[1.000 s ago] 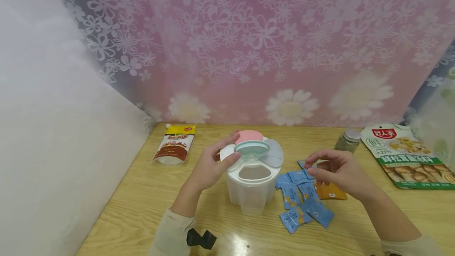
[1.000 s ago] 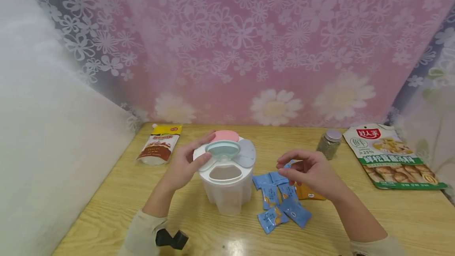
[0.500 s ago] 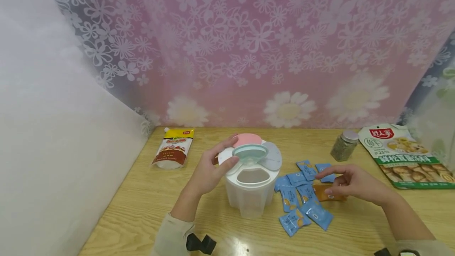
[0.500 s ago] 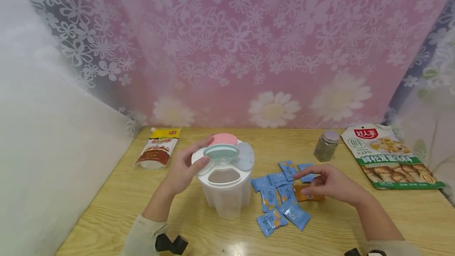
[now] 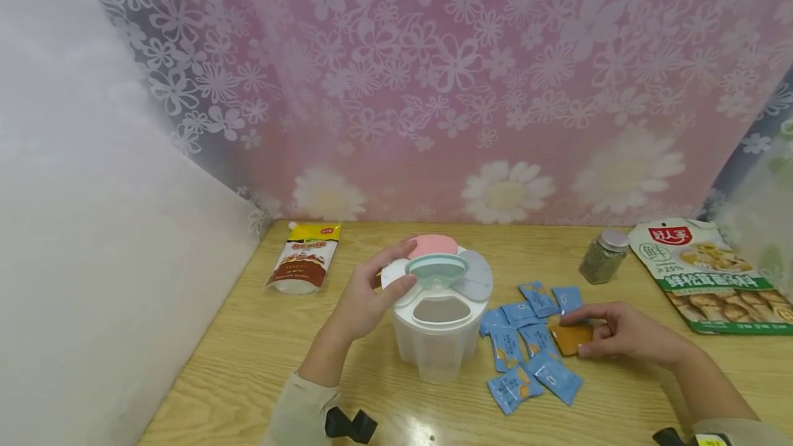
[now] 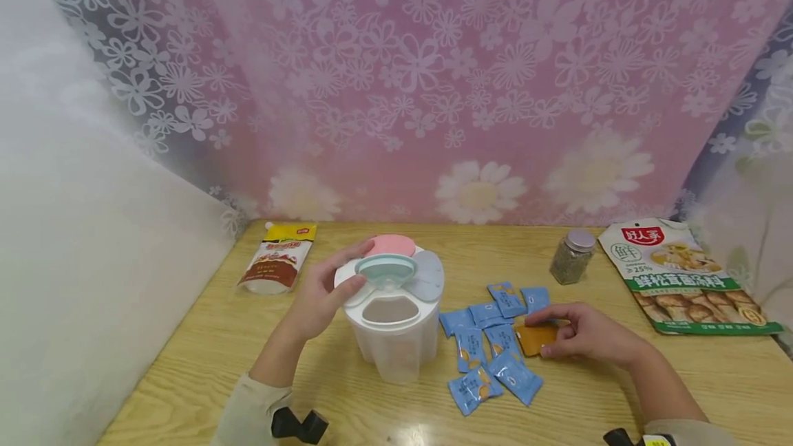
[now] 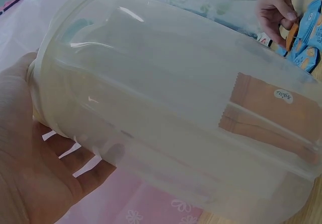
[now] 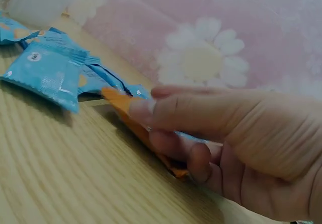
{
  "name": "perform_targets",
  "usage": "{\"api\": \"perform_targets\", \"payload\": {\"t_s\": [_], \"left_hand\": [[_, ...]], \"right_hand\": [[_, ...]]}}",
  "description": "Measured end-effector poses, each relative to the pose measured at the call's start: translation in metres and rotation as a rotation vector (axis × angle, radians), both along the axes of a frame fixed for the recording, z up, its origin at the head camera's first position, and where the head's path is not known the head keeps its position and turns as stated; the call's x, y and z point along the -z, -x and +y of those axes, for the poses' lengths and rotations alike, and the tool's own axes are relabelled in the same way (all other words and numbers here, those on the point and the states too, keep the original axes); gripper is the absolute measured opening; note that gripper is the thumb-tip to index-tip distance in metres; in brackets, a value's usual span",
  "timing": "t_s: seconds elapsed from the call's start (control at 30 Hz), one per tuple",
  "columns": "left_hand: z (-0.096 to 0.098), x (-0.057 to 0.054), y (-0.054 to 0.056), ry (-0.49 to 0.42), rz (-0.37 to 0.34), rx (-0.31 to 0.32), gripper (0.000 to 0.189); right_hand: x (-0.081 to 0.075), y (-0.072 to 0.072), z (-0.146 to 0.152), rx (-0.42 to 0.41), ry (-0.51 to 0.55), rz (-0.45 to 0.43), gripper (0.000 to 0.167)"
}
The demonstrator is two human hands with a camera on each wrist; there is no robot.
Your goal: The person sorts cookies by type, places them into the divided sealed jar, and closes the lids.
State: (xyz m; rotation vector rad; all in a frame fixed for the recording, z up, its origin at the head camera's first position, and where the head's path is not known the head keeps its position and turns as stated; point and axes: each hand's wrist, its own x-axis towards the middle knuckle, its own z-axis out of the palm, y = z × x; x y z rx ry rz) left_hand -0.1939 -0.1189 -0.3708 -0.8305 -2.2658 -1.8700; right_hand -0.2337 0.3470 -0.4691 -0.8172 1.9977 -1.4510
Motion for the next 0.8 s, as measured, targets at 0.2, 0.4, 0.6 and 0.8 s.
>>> {"api": "perform_targets", "payload": {"t_s": [0.2, 0.4, 0.6, 0.8], "left_hand": [[-0.001, 0.001, -0.001, -0.018, 0.007, -0.001, 0.050], [-0.002, -0.001, -0.001, -0.011, 0.007, -0.019, 0.050], [0.000, -0.003, -0.001, -0.002, 0.002, -0.010, 0.051], [0.000, -0.002, -0.002, -0.013, -0.006, -0.005, 0.051]], "right_hand": [[-0.005, -0.002, -0.010, 0.073, -0.154, 0.172, 0.046], [-0.008, -0.001, -0.015, 0.128, -0.223, 0.277, 0.045], [-0.014, -0.003, -0.011, 0.160, -0.248, 0.221, 0.046], [-0.015, -0.004, -0.009, 0.208, -0.214, 0.183, 0.035]]}}
